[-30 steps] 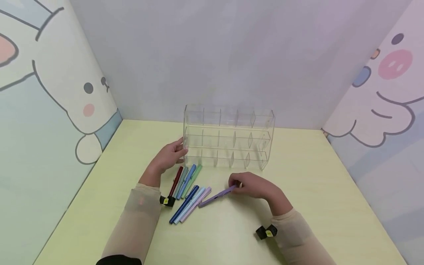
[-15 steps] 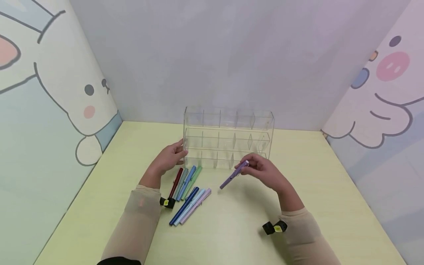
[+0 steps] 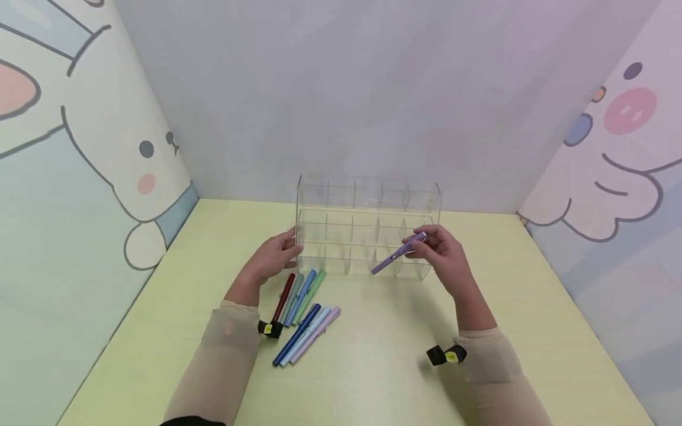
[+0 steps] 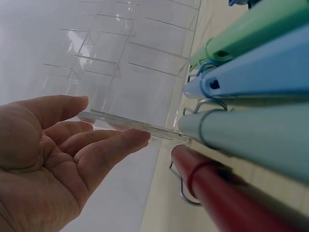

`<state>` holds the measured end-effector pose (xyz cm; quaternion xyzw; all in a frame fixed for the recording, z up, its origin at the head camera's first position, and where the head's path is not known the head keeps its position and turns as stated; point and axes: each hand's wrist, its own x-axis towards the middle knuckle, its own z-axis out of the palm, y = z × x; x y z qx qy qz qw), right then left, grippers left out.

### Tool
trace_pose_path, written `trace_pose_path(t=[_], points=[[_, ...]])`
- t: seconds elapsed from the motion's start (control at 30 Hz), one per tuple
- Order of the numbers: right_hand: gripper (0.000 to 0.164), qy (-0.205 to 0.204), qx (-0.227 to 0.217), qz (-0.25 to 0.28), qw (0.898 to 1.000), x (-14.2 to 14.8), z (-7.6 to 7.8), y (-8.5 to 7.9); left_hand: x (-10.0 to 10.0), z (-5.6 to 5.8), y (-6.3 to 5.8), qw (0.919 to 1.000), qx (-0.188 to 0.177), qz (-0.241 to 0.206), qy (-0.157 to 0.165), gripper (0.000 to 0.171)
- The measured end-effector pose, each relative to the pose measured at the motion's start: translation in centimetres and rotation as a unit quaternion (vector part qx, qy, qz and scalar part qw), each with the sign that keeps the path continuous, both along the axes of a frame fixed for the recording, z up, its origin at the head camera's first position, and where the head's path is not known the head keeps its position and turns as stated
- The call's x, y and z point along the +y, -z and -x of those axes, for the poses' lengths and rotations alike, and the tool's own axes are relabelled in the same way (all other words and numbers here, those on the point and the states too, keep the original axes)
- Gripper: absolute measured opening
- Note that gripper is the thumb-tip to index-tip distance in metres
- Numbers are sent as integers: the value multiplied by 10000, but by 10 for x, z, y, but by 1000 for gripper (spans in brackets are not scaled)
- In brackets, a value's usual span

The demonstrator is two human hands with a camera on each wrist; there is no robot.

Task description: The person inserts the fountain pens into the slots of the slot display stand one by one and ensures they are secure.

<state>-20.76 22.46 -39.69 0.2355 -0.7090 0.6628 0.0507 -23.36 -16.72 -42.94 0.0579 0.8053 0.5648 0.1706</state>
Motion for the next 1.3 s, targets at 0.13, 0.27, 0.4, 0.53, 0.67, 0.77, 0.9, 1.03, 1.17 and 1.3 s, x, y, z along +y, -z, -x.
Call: trace_pose_path(t=[0.13,0.27,0.4,0.53,0.67,0.77,0.9,1.03,1.17,1.3], points=[[28,177,137,201,9995,0,11,-11,0,0,2,10000,87,-11,2,69],[30,275,278,419,9984,-1,24,-23,0,1,2,9999,102,-8,1,69],[31,338,436,559,9969,-3,36,-35,-1,2,4,10000,79,-13,30,68],[32,388,520,660,9957,-8,47,-47,-2,2,5,9999,83,-46,83,68],[32,449,590,777,9942,-14,56,-58,-2,1,5,9999,74,-58,74,68],[32,529,643,822,9931,-17,63,-65,-1,0,3,9999,87,-63,82,68],[32,634,655,822,9924,-22,71,-72,-1,0,2,9998,160,-55,120,68],[32,709,618,862,9918,-27,79,-77,-1,0,3,9998,138,-53,98,67],[32,752,582,1007,9904,-33,86,-83,-1,0,5,9999,96,-54,53,67],[31,785,579,1166,9884,-39,91,-88,0,-1,6,9999,108,-24,32,68]])
